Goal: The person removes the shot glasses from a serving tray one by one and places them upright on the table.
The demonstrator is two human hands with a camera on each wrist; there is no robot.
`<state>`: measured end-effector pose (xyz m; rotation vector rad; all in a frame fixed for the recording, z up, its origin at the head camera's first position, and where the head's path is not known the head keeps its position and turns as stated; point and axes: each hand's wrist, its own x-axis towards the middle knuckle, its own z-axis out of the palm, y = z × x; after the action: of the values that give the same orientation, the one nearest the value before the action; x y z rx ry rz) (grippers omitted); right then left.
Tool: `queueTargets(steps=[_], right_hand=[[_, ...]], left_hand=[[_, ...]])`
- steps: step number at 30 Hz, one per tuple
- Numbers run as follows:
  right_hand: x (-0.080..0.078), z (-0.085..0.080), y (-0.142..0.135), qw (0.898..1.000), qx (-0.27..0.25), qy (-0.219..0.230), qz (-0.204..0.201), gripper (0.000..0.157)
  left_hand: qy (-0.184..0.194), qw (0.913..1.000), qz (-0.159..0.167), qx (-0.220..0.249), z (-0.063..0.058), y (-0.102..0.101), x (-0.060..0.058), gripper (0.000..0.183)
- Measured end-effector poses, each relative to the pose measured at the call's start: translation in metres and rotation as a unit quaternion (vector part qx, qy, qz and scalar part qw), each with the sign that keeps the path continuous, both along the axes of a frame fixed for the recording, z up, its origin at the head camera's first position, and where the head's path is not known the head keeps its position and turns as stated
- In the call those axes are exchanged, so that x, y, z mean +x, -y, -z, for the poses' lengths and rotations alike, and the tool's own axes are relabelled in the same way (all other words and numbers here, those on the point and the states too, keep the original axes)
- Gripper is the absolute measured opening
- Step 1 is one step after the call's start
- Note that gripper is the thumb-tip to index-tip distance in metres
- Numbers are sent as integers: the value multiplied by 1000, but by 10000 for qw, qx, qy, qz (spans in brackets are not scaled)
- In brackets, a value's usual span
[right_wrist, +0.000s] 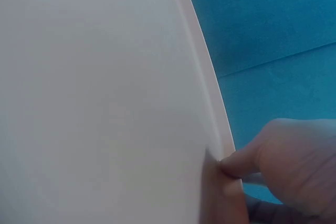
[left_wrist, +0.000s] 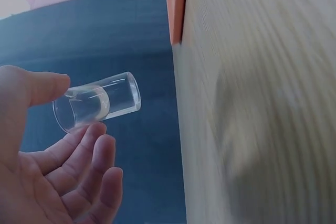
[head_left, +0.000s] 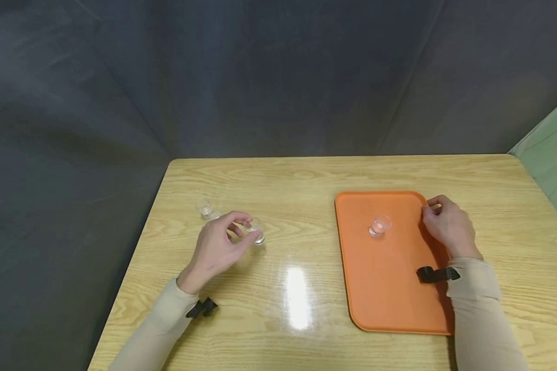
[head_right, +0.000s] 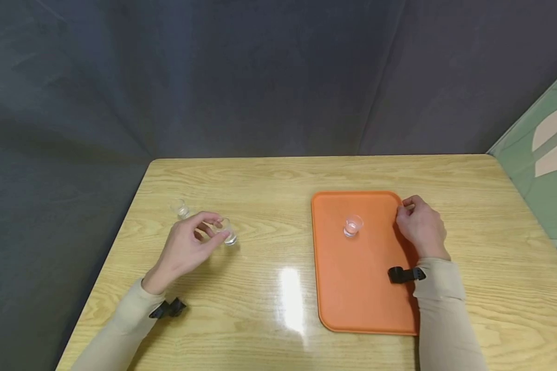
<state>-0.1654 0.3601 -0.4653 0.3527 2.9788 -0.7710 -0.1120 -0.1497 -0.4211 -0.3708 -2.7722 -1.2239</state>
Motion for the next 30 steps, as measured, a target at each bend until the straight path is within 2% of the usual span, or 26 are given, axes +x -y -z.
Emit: queueTargets(steps=[4,7,9,19,30], right_hand=[[1,-1,-2,10000,-27,39,0,46],[2,-1,-3,10000,-20,18,-2,46],[2,-2,-3,10000,-16,3,4,46],[1,-3,-1,9999,-32,120,1,48],[1,-3,-1,9999,-36,153,27,49]], left_hand=[[-458,9973,-398,-407,6,17,5,36],[-865,9908,-648,-818,11,26,6,38],[-1002,9871,-755,-995,14,31,7,38],[-825,9838,-1099,-1150,30,60,19,35],[-339,9821,-1371,-1245,32,88,11,37]])
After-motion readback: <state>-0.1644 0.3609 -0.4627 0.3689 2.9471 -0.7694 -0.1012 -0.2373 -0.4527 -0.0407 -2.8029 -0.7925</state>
